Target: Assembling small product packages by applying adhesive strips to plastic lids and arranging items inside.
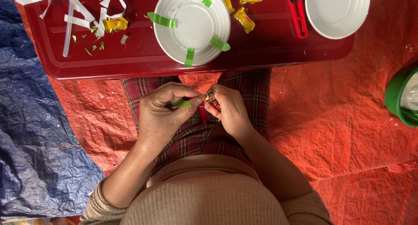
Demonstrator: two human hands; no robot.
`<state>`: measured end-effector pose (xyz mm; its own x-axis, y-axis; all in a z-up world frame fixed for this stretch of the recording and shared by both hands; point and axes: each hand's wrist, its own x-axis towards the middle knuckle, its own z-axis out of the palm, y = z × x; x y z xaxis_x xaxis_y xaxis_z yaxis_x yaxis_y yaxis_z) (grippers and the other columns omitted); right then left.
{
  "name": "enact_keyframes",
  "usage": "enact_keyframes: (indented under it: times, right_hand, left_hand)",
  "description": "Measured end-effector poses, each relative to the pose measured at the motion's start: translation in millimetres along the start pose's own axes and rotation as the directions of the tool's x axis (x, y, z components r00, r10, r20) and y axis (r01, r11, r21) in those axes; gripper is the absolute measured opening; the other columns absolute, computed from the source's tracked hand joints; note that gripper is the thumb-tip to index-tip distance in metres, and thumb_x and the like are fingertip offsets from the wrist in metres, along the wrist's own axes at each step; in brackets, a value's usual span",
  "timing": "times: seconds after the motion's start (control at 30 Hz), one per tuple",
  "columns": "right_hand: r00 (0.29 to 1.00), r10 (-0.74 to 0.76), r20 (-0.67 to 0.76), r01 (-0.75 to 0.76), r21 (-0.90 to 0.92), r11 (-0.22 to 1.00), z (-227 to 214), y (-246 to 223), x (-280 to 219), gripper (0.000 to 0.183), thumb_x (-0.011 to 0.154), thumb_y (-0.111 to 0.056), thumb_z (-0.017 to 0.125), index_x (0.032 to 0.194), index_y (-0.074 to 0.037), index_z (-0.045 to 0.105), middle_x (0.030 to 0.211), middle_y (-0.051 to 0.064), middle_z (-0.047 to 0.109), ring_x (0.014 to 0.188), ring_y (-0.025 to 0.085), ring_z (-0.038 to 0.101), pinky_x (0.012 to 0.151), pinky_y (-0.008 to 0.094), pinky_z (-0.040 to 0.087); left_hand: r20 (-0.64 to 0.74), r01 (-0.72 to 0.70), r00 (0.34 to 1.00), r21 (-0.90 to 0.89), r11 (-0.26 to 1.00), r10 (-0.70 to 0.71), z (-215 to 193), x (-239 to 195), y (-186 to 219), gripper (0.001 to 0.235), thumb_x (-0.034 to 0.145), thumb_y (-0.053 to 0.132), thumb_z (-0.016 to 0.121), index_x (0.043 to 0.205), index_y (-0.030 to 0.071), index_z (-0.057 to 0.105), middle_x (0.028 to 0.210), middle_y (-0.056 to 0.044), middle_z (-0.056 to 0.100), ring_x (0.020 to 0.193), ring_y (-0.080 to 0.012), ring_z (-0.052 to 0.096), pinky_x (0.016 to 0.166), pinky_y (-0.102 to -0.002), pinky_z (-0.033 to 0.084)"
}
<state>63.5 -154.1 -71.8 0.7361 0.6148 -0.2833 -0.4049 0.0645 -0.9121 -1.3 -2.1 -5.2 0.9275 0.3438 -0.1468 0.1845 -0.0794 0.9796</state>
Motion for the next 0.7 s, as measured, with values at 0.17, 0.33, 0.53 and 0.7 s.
enact_keyframes:
  times: [0.17, 0.33, 0.53, 0.7]
  right_hand:
    - [1.000, 0.004, -0.006, -0.004, 0.009, 1.000, 0.5, -4.5, 1.7, 0.039, 0.098, -0.016, 0.040, 0.063, -0.006, 0.055, 0.048, 0.006, 0.043, 0.040, 0.011, 0.039, 0.038, 0.019, 0.037]
    - [1.000, -0.001, -0.009, 0.002, 0.047, 0.999, -2.6, 3.4, 0.9, 0.038, 0.099, -0.017, 0.040, 0.068, -0.005, 0.057, 0.049, 0.007, 0.042, 0.042, 0.011, 0.036, 0.038, 0.020, 0.037]
    - [0.999, -0.035, -0.002, 0.035, 0.057, 0.998, -7.2, 1.9, 2.5, 0.040, 0.102, -0.017, 0.039, 0.068, -0.005, 0.056, 0.047, 0.005, 0.043, 0.040, 0.010, 0.039, 0.039, 0.018, 0.036]
    - [0.995, 0.045, -0.095, -0.040, 0.051, 0.998, -18.8, -9.6, 2.8, 0.042, 0.100, -0.025, 0.041, 0.071, 0.000, 0.060, 0.048, 0.008, 0.044, 0.040, 0.014, 0.043, 0.040, 0.024, 0.038]
  left_hand:
    - [0.012, 0.024, 1.000, -0.018, 1.000, -0.023, -0.4, 1.4, 0.8, 0.015, 0.083, -0.010, 0.080, 0.093, 0.000, 0.078, 0.057, -0.003, 0.050, 0.056, -0.0027, 0.043, 0.053, -0.020, 0.043]
    - [0.024, 0.028, 0.999, -0.007, 1.000, -0.028, 1.3, 3.8, 0.8, 0.014, 0.083, -0.008, 0.081, 0.094, 0.000, 0.079, 0.057, -0.005, 0.052, 0.055, -0.0039, 0.045, 0.053, -0.021, 0.043]
    - [0.026, 0.041, 0.999, 0.012, 0.999, -0.041, 1.2, 7.1, 5.2, 0.014, 0.084, -0.008, 0.080, 0.095, 0.001, 0.080, 0.055, -0.004, 0.052, 0.054, -0.0035, 0.045, 0.052, -0.020, 0.043]
    - [0.001, 0.040, 0.999, 0.027, 0.999, -0.041, -4.1, 16.6, -1.7, 0.013, 0.085, -0.005, 0.080, 0.095, 0.002, 0.080, 0.054, -0.003, 0.052, 0.054, -0.0038, 0.040, 0.050, -0.020, 0.039]
